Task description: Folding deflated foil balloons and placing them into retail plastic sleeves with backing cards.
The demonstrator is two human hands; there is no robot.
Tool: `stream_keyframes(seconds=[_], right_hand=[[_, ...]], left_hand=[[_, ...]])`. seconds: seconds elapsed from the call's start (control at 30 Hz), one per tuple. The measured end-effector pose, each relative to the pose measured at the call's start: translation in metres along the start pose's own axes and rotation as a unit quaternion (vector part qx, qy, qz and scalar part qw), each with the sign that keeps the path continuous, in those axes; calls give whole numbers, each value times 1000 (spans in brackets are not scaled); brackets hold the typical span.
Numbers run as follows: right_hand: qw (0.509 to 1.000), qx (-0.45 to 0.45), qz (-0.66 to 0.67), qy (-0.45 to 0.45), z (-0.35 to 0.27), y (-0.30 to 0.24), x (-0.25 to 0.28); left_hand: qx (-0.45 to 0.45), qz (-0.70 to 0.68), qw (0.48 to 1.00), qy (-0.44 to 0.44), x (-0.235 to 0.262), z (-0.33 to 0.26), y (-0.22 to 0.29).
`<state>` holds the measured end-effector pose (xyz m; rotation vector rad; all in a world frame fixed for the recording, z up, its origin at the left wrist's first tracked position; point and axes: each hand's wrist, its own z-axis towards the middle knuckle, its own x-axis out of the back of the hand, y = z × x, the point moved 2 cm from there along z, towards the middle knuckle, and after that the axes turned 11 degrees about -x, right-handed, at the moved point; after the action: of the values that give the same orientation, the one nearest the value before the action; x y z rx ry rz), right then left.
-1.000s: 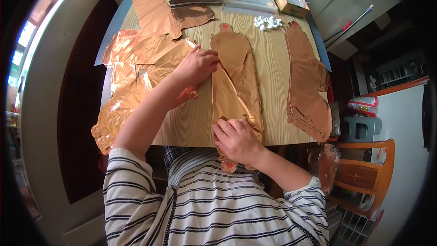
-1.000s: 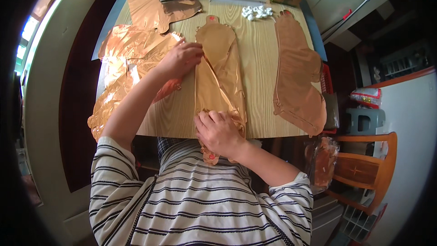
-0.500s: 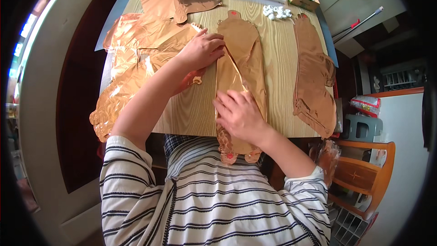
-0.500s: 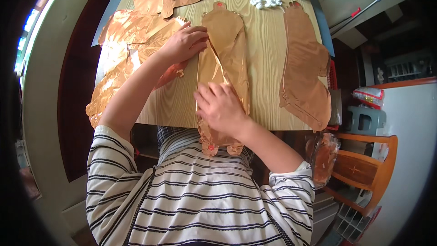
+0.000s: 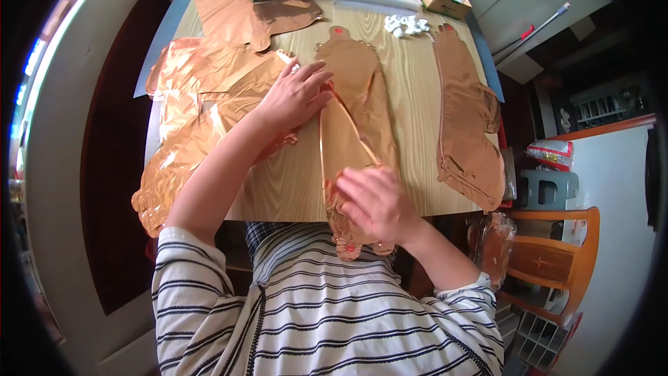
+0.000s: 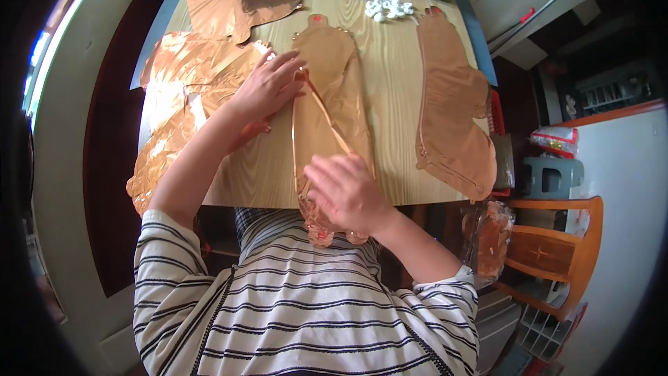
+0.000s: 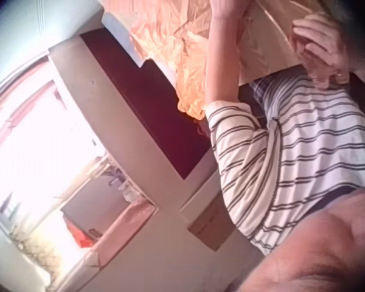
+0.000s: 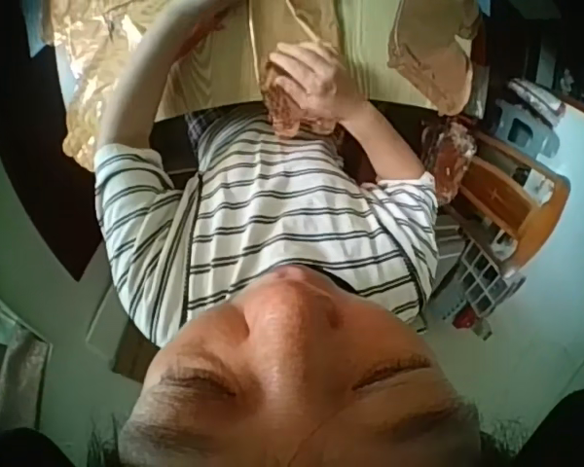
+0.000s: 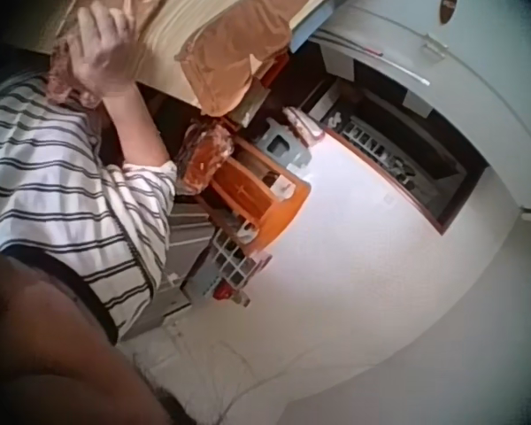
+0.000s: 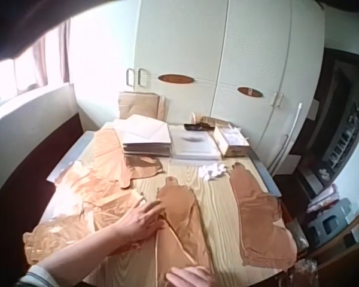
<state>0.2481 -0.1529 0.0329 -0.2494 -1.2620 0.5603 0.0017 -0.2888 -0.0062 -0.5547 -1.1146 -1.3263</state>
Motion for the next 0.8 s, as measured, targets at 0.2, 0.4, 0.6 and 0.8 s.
stream_keyframes(seconds=[0.2,0.4,0.6,0.8], right_hand=[[991,-63,-114,39,8,73,24],[986,-60,-155,-20,5,83,11],[991,-66,-116,-25,7,85,14],[997,24,-65,32,19,30,21]], left_hand=[[25,38,997,-63,5,-49,86],[23,42,995,-88,-14,-59,112],[23,62,991,-115,-15,-58,112],[27,63,990,-119,-16,-56,113]])
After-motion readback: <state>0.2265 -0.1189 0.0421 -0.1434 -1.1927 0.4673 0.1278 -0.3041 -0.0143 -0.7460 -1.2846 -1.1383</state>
